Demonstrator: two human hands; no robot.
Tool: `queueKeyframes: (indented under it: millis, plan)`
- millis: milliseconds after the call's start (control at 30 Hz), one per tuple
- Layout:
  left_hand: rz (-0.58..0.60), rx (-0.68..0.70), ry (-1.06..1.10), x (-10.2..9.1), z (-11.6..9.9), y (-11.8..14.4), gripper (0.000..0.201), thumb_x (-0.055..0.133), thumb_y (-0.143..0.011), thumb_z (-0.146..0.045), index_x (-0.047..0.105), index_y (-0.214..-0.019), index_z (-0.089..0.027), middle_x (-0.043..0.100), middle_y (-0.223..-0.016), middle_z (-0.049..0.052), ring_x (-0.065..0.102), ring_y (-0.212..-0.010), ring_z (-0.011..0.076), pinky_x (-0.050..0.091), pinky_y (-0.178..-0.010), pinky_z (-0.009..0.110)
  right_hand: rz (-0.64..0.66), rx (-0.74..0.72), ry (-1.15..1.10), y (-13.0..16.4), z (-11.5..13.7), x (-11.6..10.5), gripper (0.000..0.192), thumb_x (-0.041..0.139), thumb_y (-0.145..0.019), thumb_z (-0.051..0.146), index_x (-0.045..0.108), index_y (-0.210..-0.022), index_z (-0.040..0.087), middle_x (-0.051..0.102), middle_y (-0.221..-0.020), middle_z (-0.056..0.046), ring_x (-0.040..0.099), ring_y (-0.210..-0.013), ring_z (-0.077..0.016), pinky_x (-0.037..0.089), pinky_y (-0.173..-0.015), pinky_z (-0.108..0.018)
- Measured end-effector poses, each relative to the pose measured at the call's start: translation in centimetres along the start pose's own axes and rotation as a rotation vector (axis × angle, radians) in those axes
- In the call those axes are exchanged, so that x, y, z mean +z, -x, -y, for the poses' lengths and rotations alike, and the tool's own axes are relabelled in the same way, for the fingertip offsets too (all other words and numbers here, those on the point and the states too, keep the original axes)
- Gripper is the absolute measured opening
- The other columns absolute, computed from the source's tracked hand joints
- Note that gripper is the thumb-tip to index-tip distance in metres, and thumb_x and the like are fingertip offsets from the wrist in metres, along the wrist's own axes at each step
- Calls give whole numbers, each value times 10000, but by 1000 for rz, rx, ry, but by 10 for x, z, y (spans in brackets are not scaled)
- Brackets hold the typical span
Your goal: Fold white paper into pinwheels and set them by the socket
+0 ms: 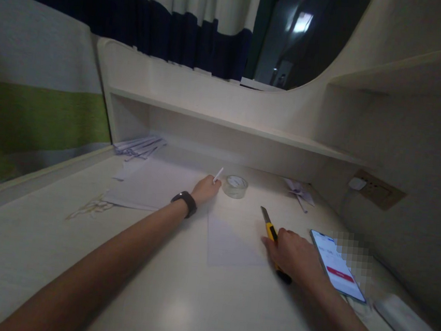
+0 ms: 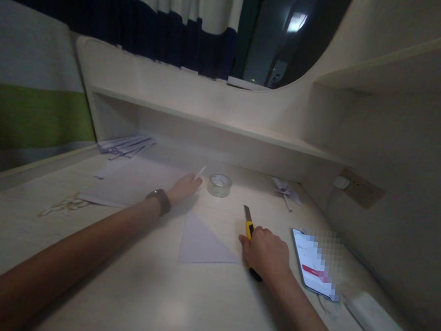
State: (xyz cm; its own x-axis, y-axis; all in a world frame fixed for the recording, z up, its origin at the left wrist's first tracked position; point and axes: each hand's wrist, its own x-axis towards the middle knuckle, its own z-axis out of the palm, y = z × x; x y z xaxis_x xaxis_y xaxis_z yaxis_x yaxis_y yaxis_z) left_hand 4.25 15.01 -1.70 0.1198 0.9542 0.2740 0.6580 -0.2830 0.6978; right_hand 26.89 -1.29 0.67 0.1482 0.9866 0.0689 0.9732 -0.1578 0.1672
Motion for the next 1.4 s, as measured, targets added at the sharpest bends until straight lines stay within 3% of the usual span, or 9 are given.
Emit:
queueKeyframes:
  millis: [167,333,433,567,800,967,1100,1233,1400]
  plan:
    - [61,-31,27,18,3,-16,284,609,-748,-372,646,-886,-127,676,-799,94,610,-699,182,413,-591,245,43,34,-34,-15,-10,5,360,408,-864,408,605,-891,108,674,-845,-192,658,-769,-298,427,-602,-338]
    - [66,-30,23,22,0,-18,187,625,-738,-306,679,-811,-143,673,-745,83,605,-675,180,397,-579,245,24,114,-354,-42,-20,5,372,459,-819,417,537,-1005,103,665,-822,-171,641,-673,-247,389,-512,-281]
    - [34,-12,-23,21,-2,-16,172,607,-755,-289,686,-811,-147,670,-730,82,599,-676,182,396,-595,254,2,160,-709,-70,-8,5,377,444,-821,400,527,-1048,110,655,-740,-118,584,-495,-175,381,-461,-262]
    - [-9,35,-78,22,-1,-13,179,610,-754,-295,695,-824,-154,679,-756,83,595,-689,183,397,-613,259,-125,127,-893,-117,32,-6,345,520,-770,325,593,-1015,93,644,-674,-99,575,-501,-171,407,-480,-261]
    - [-60,-30,-63,27,-1,-5,190,581,-775,-310,693,-820,-164,690,-796,95,609,-721,201,391,-619,265,-131,-7,-568,-196,96,-34,385,619,-705,320,656,-1005,82,669,-958,-205,641,-891,-281,473,-660,-288]
    - [-57,-93,-24,17,-7,1,218,566,-784,-339,689,-834,-166,685,-763,88,609,-681,203,373,-567,263,-14,-191,-427,-226,107,-32,342,638,-697,364,698,-936,126,696,-905,-170,661,-801,-249,470,-641,-271]
    - [-42,-8,-108,-2,-13,1,199,552,-792,-319,692,-837,-185,686,-769,78,612,-706,207,387,-600,267,38,-279,-398,-232,103,-29,257,677,-662,341,724,-804,132,704,-779,-128,650,-680,-216,449,-582,-254]
    - [-45,165,-304,-29,-16,-1,208,565,-778,-322,705,-870,-199,687,-859,85,611,-796,232,388,-654,282,35,-356,-367,-222,92,-29,301,746,-577,280,726,-848,149,706,-810,-90,641,-726,-212,429,-595,-235]
    - [83,270,-402,-60,-28,7,201,555,-768,-315,709,-819,-197,673,-725,48,599,-701,195,358,-599,262,2,-373,-300,-194,84,-37,347,732,-586,312,717,-893,152,703,-830,-78,645,-749,-211,427,-597,-227]
